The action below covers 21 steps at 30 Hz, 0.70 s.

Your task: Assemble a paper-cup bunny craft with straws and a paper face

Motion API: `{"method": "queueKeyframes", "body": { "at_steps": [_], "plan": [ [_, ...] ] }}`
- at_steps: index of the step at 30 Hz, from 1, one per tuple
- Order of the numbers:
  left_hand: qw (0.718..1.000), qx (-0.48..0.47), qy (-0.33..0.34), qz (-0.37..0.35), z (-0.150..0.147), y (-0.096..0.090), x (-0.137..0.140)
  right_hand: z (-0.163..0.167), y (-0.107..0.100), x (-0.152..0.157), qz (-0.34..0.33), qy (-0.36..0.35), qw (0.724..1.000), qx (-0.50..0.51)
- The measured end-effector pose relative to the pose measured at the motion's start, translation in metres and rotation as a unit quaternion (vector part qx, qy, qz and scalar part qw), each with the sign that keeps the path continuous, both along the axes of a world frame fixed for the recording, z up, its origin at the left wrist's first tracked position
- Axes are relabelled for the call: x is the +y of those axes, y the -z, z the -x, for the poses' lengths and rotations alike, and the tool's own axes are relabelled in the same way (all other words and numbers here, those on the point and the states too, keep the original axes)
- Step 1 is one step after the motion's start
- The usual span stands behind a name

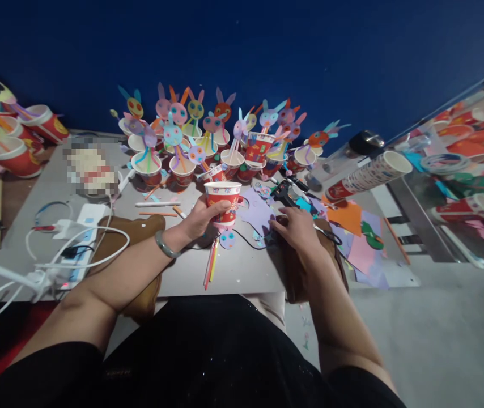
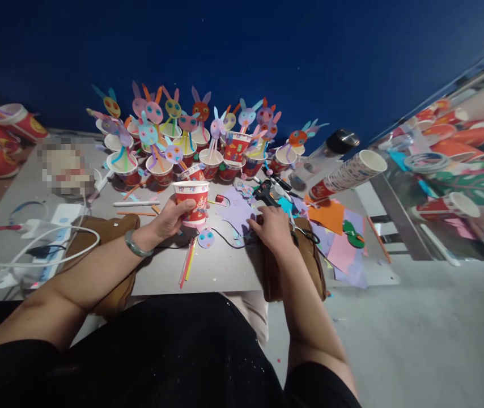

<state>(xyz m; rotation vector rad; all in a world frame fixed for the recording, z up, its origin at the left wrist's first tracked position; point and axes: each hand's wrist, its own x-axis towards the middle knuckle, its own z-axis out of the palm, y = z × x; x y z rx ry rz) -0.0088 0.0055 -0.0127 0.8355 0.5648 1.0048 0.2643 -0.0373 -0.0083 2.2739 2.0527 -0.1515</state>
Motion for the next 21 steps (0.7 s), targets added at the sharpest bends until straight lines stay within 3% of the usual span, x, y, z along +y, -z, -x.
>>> {"method": "queueKeyframes", "body": {
  "at_steps": [5, 9, 13, 17, 21],
  "plan": [
    [1.0, 0.001, 0.003, -0.014, 0.001, 0.003, 0.003, 0.004, 0.016, 0.039, 0.05, 0.014, 0.999, 0.016],
    [1.0, 0.004, 0.008, -0.012, 0.002, 0.003, 0.003, 0.007, 0.015, 0.032, 0.04, 0.006, 0.998, 0.037],
    [1.0, -0.004, 0.01, -0.017, 0.002, 0.002, 0.002, -0.004, 0.001, 0.018, -0.004, 0.012, 0.997, 0.074],
    [1.0, -0.002, 0.01, -0.011, 0.002, 0.001, 0.002, -0.041, -0.015, 0.011, -0.101, 0.147, 0.98, 0.091],
    [1.0, -0.006, 0.003, -0.016, 0.002, 0.001, 0.002, -0.068, -0.02, 0.004, -0.108, 0.22, 0.968, 0.061]
  ]
}}
